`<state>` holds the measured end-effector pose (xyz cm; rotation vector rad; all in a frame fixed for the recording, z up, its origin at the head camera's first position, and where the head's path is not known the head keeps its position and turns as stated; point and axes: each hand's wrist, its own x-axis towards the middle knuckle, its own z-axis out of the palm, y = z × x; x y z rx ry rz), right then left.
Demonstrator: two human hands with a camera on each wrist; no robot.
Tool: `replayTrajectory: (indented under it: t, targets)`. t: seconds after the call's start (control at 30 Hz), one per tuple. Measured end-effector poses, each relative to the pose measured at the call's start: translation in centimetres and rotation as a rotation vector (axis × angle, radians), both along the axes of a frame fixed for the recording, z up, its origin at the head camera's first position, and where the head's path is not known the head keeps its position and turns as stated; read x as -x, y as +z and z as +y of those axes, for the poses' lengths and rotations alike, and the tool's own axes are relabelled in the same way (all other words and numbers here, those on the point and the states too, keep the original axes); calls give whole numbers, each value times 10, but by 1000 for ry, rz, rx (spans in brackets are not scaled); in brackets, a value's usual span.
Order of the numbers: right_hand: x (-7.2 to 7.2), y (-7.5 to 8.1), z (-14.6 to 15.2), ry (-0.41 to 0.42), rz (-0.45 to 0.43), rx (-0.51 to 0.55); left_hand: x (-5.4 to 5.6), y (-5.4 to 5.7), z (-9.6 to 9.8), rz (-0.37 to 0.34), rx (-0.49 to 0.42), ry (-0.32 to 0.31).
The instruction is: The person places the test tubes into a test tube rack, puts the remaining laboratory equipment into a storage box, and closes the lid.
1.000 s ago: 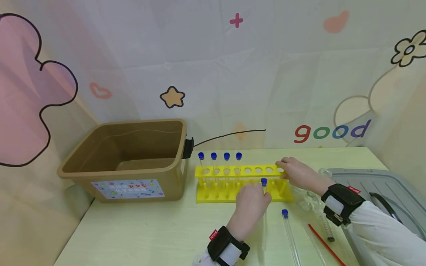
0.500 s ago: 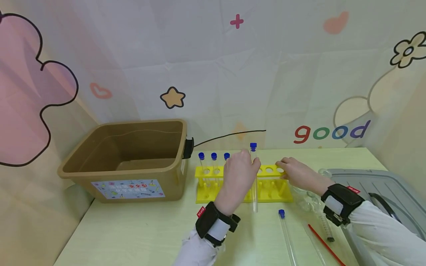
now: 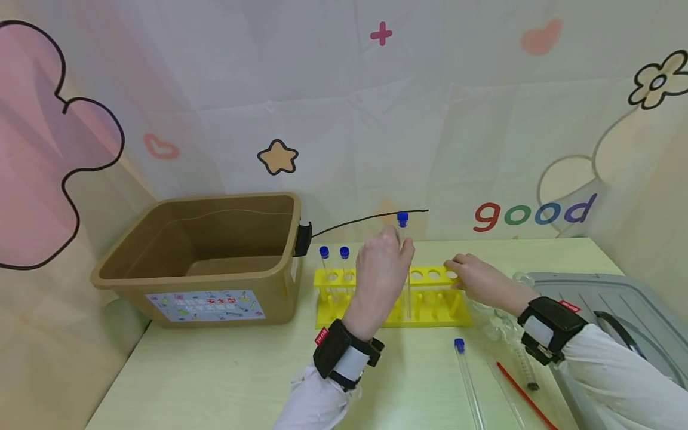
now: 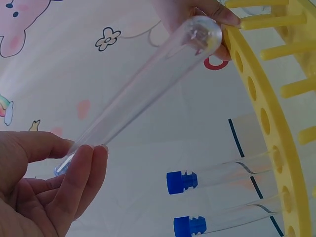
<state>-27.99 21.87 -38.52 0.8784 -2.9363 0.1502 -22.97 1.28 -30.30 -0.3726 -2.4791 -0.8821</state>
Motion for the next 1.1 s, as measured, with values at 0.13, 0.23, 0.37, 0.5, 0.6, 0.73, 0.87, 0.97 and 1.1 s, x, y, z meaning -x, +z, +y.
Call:
replayTrajectory:
  t: [0.13,0.23,0.37,0.5,0.6,0.73,0.87,0.97,1.1]
  targets:
    - [-1,0,1,0,16,-1,2,-2,0,64,0,23]
    - [-1,0,1,-1,22,2,4,-4,1,116,1,30]
    - [-1,-1,2,3,23,4,6,-11,1,181,-3,24]
    - [-1,-2,2,10,28,8,10,-20,1,260,-2,27]
    - [-1,-3,2,7,25,12,14,-25,1,311,6,33]
    - [-1,-2,2,-2,16,14,16,-30,2,345,13,39]
    - [-1,-2,2,-7,9,14,18,-34,2,362,8,35]
    - [-1,-2,2,-7,10,13,18,-37,2,366,-4,22]
    - [-1,-2,2,-6,18,11,18,-42,3,363,-2,22]
